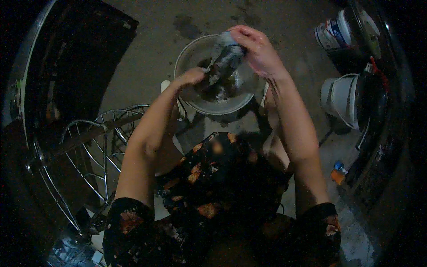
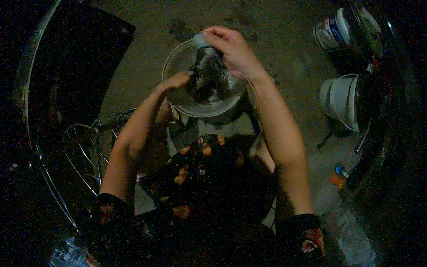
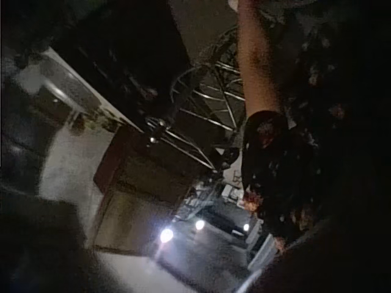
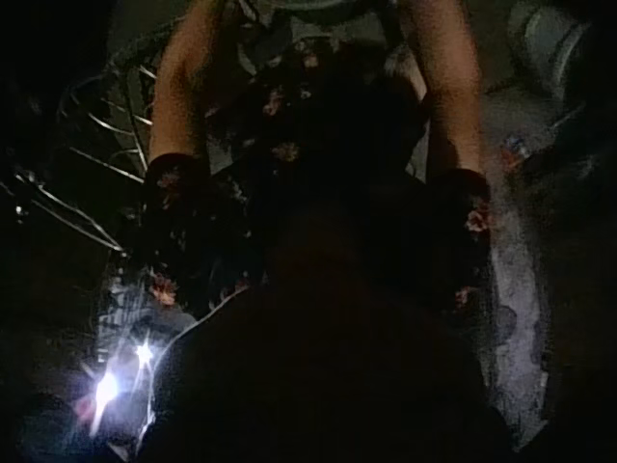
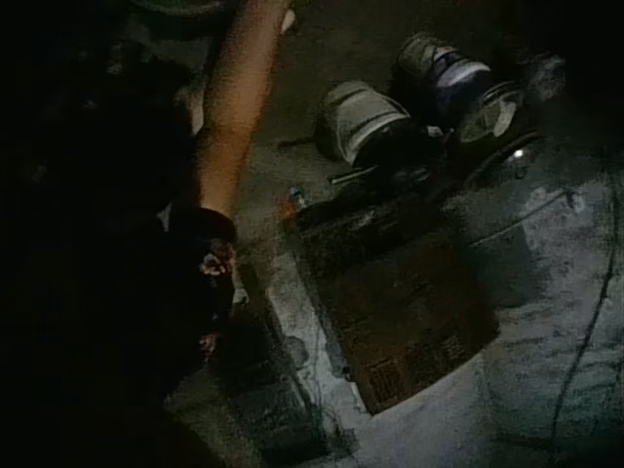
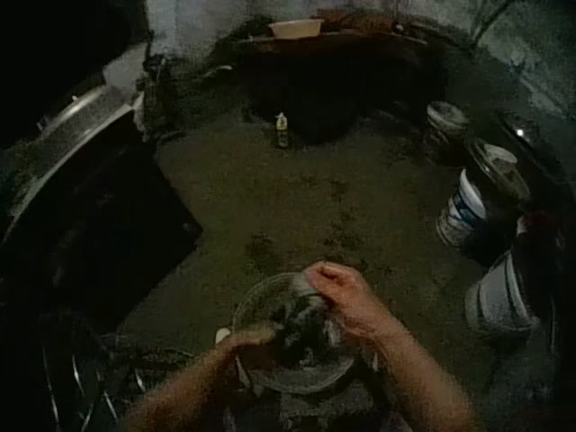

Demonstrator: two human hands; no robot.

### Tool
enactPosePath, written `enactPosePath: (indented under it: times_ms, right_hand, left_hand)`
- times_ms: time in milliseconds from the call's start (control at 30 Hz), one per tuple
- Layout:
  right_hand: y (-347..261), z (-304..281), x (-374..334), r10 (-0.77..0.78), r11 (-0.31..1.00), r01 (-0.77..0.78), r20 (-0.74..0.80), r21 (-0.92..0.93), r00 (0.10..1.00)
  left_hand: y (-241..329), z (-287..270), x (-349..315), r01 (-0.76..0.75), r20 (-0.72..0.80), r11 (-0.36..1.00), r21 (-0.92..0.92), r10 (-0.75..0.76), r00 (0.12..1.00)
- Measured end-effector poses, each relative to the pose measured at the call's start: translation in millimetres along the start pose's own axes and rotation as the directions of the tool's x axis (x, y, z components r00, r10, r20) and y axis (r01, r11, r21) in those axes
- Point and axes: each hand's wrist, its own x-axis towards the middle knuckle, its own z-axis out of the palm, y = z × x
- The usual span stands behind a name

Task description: The person wipes a metal rack with a cloth, then washes the cloth in a bucket of water and wrings it out. The person then empties the bucket into a sink and refills it with water.

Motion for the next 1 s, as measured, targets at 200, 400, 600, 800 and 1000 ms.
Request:
enactPosePath:
  times_ms: [200,400,600,800,1000]
  right_hand:
    - [6.4,-38.6,-6.4,-0.017,0.662,-0.032,-0.058,-0.749,0.998]
    - [2.2,-55.2,-6.3,-0.005,0.692,-0.079,-0.114,-0.718,0.993]
    - [7.2,-60.9,0.3,-0.041,0.773,-0.014,-0.072,-0.635,0.997]
    - [-1.8,-65.1,-3.0,-0.061,0.837,-0.019,-0.129,-0.547,0.99]
    - [-7.4,-51.1,-18.3,-0.203,0.835,0.08,-0.171,-0.544,0.964]
  left_hand:
    - [49.4,-21.9,5.6,0.184,-0.317,0.983,0.023,-0.167,0.934]
    - [4.2,87.7,71.0,0.209,0.053,0.921,0.327,-0.239,0.97]
    - [45.6,135.6,76.6,0.189,0.376,0.921,0.341,-0.318,0.87]
    - [125.6,-14.6,17.2,0.361,0.192,0.923,0.134,-0.381,0.904]
    - [235.4,-102.9,-105.7,0.073,-0.26,0.997,0.02,-0.065,0.963]
